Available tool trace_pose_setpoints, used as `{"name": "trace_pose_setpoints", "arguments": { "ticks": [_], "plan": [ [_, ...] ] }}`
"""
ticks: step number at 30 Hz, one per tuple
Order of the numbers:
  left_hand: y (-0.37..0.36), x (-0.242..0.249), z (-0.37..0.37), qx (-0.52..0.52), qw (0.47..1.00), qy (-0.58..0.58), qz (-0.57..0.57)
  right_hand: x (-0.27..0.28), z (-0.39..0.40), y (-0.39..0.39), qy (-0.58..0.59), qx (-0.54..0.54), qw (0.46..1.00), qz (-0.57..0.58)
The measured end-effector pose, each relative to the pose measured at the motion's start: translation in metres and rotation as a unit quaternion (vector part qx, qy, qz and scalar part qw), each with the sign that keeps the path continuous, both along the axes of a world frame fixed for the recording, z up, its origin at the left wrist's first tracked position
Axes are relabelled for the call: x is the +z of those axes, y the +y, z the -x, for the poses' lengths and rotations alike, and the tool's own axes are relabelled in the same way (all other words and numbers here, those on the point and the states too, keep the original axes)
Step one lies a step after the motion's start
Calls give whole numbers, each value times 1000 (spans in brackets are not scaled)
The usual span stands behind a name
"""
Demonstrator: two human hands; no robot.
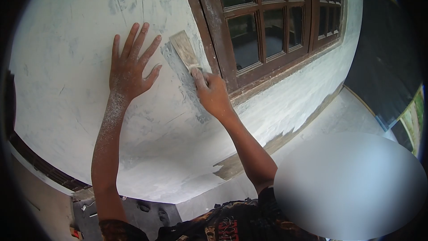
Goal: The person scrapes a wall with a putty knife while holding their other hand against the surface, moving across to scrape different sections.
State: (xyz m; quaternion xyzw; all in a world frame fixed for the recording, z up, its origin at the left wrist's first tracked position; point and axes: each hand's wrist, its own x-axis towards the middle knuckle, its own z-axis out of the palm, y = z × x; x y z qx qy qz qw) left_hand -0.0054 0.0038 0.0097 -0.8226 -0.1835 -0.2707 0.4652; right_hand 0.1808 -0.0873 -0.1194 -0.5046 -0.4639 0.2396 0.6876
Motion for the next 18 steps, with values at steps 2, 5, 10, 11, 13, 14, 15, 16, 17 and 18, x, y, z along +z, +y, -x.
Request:
{"name": "trace_pose_setpoints", "arguments": {
  "ticks": [2, 5, 10, 11, 13, 14, 15, 16, 17, 18],
  "plan": [
    [-2, 0, 0, 2, 1000, -4, 6, -20, 4, -3, -41, -25, 999, 17],
    [-1, 0, 0, 3, 1000, -3, 5, -32, 15, -5, -1, -6, 999, 34],
    [1, -1, 0, 2, 1000, -5, 7, -1, 11, -3, -19, 6, 1000, 7],
    [2, -1, 1, 0, 1000, -7, 8, -1, 12, -5, -17, 10, 1000, 14],
    [1, -1, 0, -2, 1000, -8, 9, -21, 16, -11, -12, 14, 1000, 17],
    [1, -1, 0, -5, 1000, -9, 9, -28, 17, -11, -6, 17, 1000, 19],
    [2, 0, 1, -5, 1000, -10, 8, -25, 17, -10, -7, 17, 1000, 18],
    [1, 0, 1, -1, 1000, -9, 9, -20, 16, -8, -27, 2, 1000, 14],
    [0, 0, 1, 1, 1000, -8, 11, -16, 15, -7, -46, -13, 999, 11],
    [0, -1, 1, 0, 1000, -6, 12, -11, 15, -4, -44, -14, 999, 12]
  ]
}}
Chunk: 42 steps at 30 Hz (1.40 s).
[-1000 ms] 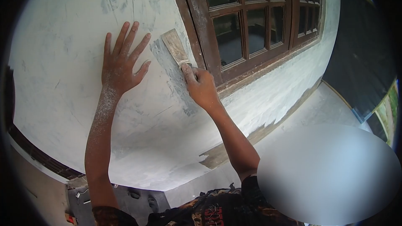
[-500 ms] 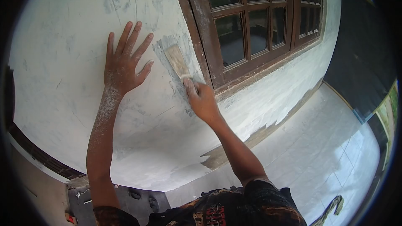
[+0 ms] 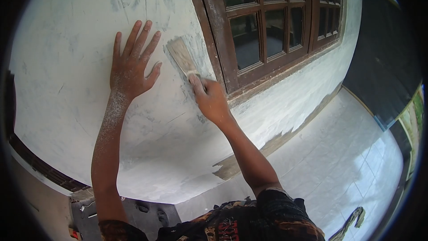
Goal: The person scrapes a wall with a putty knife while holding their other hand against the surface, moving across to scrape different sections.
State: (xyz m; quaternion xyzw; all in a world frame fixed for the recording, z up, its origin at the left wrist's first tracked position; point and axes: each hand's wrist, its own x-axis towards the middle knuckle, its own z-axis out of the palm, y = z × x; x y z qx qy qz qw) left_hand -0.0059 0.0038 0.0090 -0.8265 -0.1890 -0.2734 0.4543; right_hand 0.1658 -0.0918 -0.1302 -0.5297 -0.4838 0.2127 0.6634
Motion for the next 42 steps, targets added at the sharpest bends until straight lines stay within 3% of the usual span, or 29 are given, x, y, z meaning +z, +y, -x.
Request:
{"name": "trace_pose_setpoints", "arguments": {
  "ticks": [2, 8, 14, 17, 21, 23, 29, 32, 35, 42],
  "plan": [
    [0, 0, 1, 5, 1000, 0, -7, 10, 1, 4, 46, 32, 998, 6],
    [2, 0, 1, -7, 1000, 0, -8, -20, 15, -4, 42, 7, 999, 29],
    [0, 2, 2, -15, 1000, 4, -6, 8, 11, 2, 45, 27, 999, 7],
    [2, 10, 11, -39, 999, 28, -7, -17, 14, -4, 35, -15, 999, 14],
    [4, 15, 18, -54, 997, 58, -12, -8, 17, 1, 35, -27, 999, 12],
    [4, 16, 17, -20, 997, 61, -43, 13, 19, 5, 52, -13, 999, -4],
    [7, 15, 17, -34, 996, 66, -51, -19, 24, -5, 84, -13, 996, 35],
    [7, 14, 16, -27, 996, 65, -54, 1, 19, -3, 37, -25, 999, -4],
    [5, 14, 17, -44, 997, 62, -28, 15, 18, -4, 63, -1, 998, 5],
    [7, 13, 18, -25, 996, 65, -54, -3, 18, -7, 64, -4, 998, 5]
  ]
}}
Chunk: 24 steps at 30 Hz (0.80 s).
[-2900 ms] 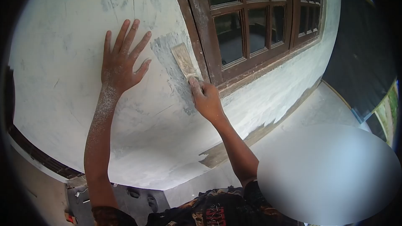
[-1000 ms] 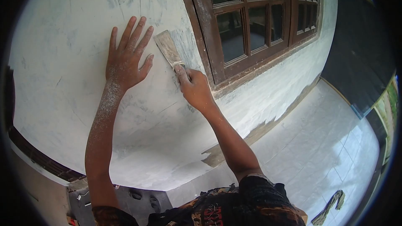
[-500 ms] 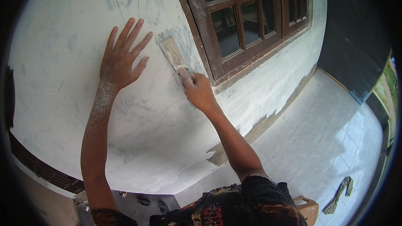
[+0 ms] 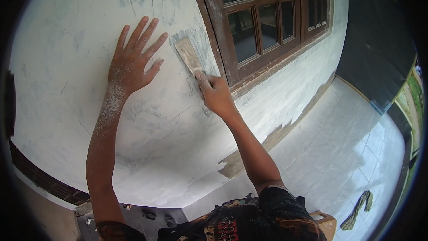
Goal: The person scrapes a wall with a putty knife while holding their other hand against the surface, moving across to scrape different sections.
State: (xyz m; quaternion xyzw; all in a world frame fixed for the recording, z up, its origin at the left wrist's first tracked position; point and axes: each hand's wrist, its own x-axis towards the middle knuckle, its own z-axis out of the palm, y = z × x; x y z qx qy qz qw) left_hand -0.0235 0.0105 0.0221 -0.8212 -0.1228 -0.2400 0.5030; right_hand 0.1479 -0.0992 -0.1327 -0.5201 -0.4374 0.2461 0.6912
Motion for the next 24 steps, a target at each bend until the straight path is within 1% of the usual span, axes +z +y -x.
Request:
{"name": "trace_pose_setpoints", "arguments": {
  "ticks": [2, 5, 8, 13, 20, 24],
  "plan": [
    [0, 1, -1, -6, 1000, -1, 1, 19, 0, 3, -3, -7, 1000, -1],
    [2, 1, -1, -12, 1000, 0, 4, 13, -2, 1, 5, 8, 1000, -1],
    [0, 1, 0, -11, 1000, 0, 7, -6, -1, 0, -1, 7, 1000, -5],
    [0, 1, -2, -12, 1000, -2, 7, 15, -5, 11, -28, -17, 999, -12],
    [2, 1, 1, -30, 999, 5, 22, -8, 4, 5, -26, -29, 999, -1],
    [3, -1, -1, -40, 999, 1, 11, 13, 1, 7, -30, -27, 999, -10]
  ]
}}
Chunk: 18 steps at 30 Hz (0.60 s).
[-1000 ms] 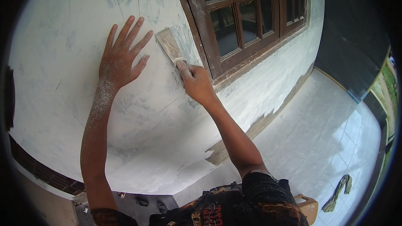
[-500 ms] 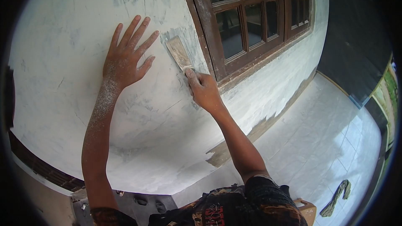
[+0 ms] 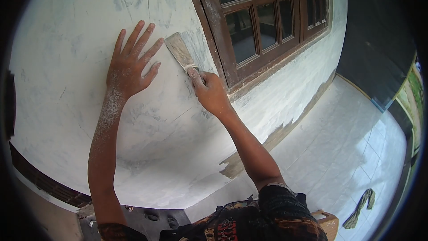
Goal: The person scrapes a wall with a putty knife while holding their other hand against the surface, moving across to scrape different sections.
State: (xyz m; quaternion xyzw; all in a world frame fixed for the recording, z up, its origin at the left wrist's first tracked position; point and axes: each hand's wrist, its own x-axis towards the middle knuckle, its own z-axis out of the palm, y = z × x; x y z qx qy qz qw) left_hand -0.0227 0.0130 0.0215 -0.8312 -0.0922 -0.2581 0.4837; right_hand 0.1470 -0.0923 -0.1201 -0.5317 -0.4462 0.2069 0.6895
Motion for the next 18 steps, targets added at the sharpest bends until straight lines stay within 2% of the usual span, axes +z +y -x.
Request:
{"name": "trace_pose_setpoints", "arguments": {
  "ticks": [3, 5, 10, 18],
  "plan": [
    [1, 1, 1, -1, 1000, -2, 5, -11, 1, -5, -19, -7, 1000, 4],
    [0, 1, 2, 4, 1000, 1, 2, -31, 2, -2, 13, 12, 999, 27],
    [-1, 1, 0, -6, 1000, -3, 11, 1, 0, 9, -2, 5, 1000, -4],
    [0, 0, 1, -9, 1000, -1, 20, -14, 0, 0, -3, -12, 1000, 19]
  ]
}}
